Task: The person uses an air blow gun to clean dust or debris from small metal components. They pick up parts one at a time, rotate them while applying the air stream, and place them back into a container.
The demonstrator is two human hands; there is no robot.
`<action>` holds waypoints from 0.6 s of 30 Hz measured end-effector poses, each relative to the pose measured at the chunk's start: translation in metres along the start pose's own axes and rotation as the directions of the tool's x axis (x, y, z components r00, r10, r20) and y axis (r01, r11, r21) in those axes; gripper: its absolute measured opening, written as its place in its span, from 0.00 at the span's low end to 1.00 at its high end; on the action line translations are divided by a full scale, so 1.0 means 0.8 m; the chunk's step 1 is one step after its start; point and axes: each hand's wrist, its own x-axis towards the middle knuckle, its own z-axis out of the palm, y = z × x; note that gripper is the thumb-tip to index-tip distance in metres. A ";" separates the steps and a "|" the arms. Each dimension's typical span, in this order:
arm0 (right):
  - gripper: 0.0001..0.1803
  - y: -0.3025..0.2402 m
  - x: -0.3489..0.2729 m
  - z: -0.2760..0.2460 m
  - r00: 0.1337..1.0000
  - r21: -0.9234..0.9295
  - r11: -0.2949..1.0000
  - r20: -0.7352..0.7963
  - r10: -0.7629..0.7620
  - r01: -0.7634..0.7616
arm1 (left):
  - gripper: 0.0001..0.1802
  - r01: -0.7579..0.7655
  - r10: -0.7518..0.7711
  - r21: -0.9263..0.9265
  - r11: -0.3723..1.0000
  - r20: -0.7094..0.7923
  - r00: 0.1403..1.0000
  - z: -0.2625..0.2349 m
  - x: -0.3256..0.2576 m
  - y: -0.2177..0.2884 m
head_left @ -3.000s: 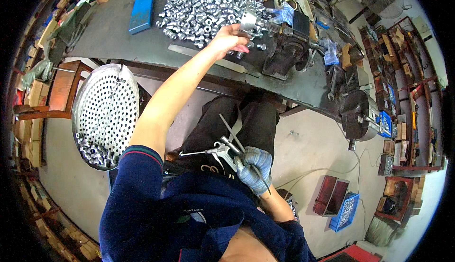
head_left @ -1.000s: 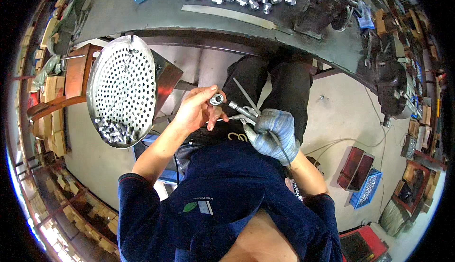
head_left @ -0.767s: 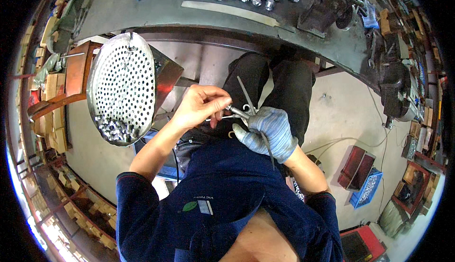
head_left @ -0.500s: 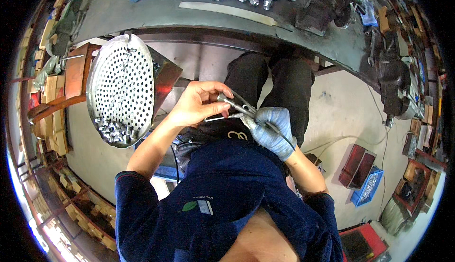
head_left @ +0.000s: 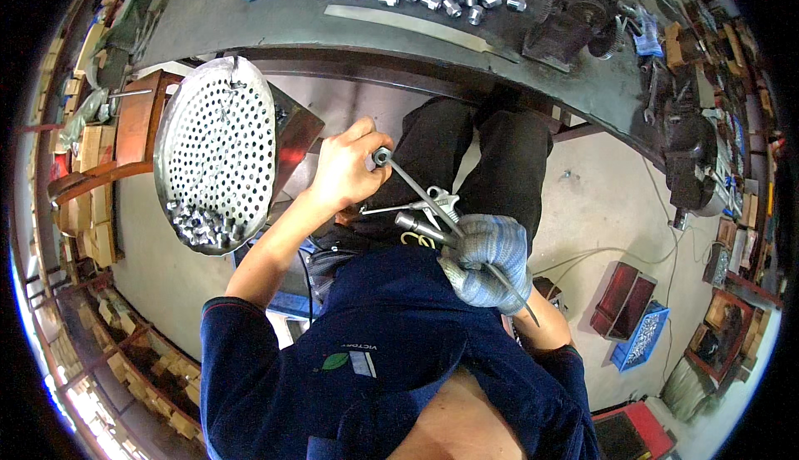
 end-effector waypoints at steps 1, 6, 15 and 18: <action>0.20 -0.002 0.001 0.000 1.000 -0.020 1.000 0.009 0.013 -0.013 | 0.15 -0.019 0.019 0.009 1.000 -0.010 1.000 0.000 0.000 0.001; 0.19 0.005 0.007 0.017 0.998 -0.113 0.992 0.036 0.060 -0.056 | 0.14 -0.136 0.140 0.081 0.987 -0.037 0.990 0.007 -0.001 0.006; 0.12 0.033 0.004 0.015 0.992 -0.277 0.957 -0.064 -0.109 0.087 | 0.15 -0.113 0.111 -0.066 0.991 -0.041 0.993 0.030 0.025 0.006; 0.11 0.018 -0.004 -0.005 0.985 -0.295 0.953 -0.130 -0.112 0.069 | 0.12 -0.100 0.099 0.074 0.992 0.011 0.995 0.020 0.064 -0.001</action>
